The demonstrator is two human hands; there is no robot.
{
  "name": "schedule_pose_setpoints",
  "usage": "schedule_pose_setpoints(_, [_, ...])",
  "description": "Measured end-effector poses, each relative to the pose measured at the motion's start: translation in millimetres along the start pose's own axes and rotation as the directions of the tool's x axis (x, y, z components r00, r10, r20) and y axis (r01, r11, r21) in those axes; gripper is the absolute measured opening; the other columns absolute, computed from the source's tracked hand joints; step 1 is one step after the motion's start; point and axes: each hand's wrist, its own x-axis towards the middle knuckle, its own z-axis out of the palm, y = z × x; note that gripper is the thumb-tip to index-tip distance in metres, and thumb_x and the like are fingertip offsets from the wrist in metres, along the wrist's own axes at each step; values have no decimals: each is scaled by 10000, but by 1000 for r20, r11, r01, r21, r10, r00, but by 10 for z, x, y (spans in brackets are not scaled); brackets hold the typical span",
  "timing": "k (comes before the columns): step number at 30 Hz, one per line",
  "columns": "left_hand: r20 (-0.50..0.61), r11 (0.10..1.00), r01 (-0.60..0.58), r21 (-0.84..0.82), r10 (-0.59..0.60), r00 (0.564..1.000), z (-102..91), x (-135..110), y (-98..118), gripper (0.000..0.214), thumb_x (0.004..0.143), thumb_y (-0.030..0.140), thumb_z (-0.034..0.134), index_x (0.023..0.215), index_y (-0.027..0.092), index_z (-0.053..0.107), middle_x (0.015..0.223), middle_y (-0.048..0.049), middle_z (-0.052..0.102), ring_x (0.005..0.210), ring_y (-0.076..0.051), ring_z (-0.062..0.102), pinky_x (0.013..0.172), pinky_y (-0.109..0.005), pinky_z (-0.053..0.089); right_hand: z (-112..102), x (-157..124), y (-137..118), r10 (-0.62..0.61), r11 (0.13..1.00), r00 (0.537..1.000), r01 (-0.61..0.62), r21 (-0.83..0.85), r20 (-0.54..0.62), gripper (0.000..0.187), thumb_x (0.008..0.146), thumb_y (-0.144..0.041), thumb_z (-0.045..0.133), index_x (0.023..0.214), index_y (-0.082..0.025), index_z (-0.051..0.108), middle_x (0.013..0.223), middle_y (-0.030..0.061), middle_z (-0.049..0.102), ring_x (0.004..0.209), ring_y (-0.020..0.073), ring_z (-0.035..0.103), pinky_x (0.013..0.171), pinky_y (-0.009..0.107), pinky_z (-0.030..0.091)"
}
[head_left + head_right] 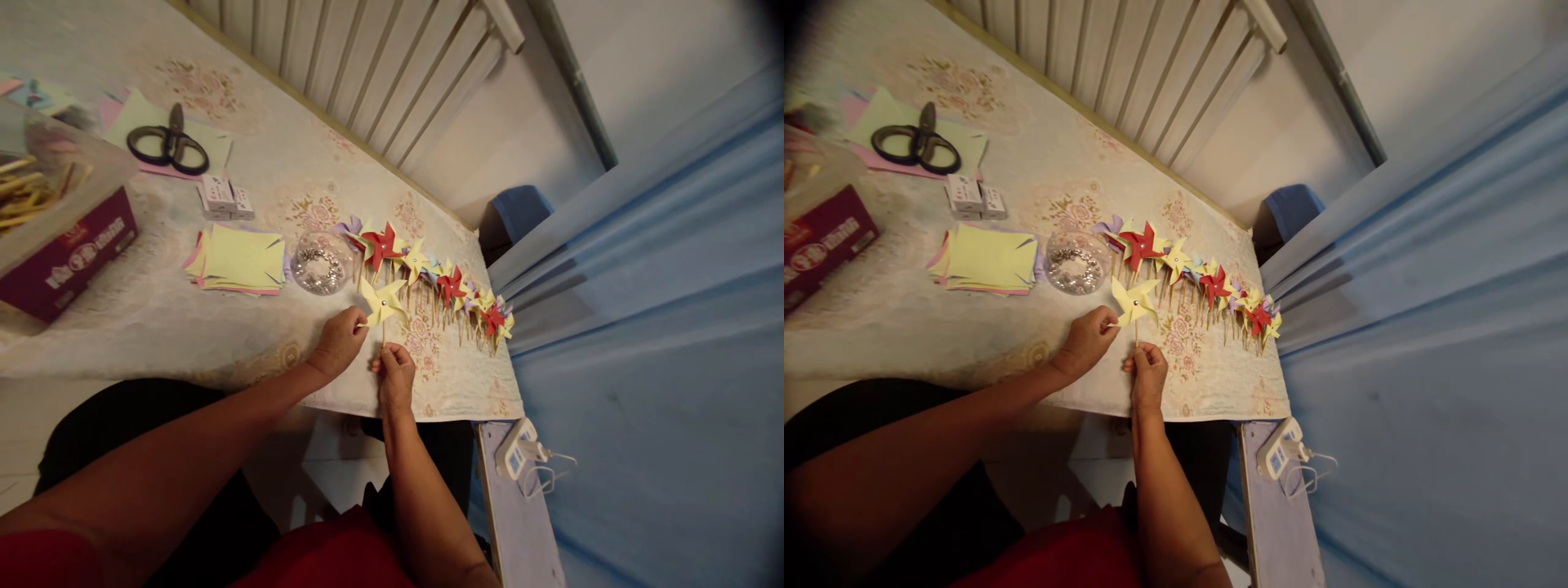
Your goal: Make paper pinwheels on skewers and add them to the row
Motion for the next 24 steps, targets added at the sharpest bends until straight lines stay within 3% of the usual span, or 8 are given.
schedule_pose_setpoints(24, [-12,1000,2,-15,-2,1000,-20,-10,3,114,760,90,590,770,200,562,774,-6,623,737,-164,561,727,-293,452,7,-7,-16,3,1000,1000,-3,26,0,206,738,-342,723,810,-170,637,542,-58,587,465,80,485,501,204,388])
